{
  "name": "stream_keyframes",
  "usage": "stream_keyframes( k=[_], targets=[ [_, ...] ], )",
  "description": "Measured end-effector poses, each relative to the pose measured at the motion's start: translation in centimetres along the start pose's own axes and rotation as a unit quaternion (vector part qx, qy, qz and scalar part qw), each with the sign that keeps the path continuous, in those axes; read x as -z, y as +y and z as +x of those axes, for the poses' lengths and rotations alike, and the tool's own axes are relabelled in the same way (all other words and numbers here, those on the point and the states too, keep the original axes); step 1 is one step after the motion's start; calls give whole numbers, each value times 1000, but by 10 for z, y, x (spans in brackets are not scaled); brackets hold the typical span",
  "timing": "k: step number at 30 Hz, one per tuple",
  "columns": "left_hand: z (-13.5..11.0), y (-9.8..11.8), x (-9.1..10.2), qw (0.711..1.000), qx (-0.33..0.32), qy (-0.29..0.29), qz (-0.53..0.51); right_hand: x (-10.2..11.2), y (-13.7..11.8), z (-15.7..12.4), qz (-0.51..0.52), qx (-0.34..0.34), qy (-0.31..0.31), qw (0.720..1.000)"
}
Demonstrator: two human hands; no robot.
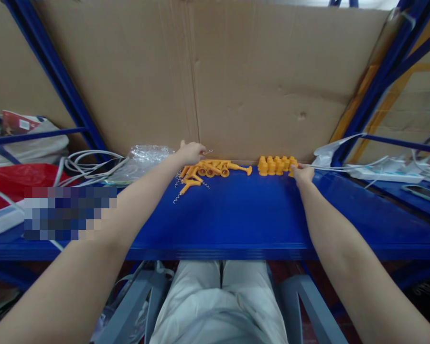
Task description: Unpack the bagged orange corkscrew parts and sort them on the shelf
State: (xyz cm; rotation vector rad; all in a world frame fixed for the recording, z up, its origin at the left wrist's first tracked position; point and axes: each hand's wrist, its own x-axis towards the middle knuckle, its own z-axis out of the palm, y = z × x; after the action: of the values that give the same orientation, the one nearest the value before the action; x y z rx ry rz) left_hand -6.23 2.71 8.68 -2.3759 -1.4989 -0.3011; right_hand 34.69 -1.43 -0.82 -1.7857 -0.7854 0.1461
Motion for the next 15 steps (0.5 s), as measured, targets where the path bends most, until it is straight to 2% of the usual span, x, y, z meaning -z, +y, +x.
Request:
stream_keyframes(
  k=[4,9,13,15],
  targets=[
    [3,-6,3,998,-35,10,48,-1,10,-3,3,-5,-23,1000],
    [5,-18,0,998,-19,17,64,-5,12,0,6,1,-65,998],
    [2,-24,-7,996,-7,1,84,-6,16,4,-13,2,-55,998],
    [-2,-24,-13,995,-4,-22,97,-7,19,7,-34,39,-37,998]
  ],
)
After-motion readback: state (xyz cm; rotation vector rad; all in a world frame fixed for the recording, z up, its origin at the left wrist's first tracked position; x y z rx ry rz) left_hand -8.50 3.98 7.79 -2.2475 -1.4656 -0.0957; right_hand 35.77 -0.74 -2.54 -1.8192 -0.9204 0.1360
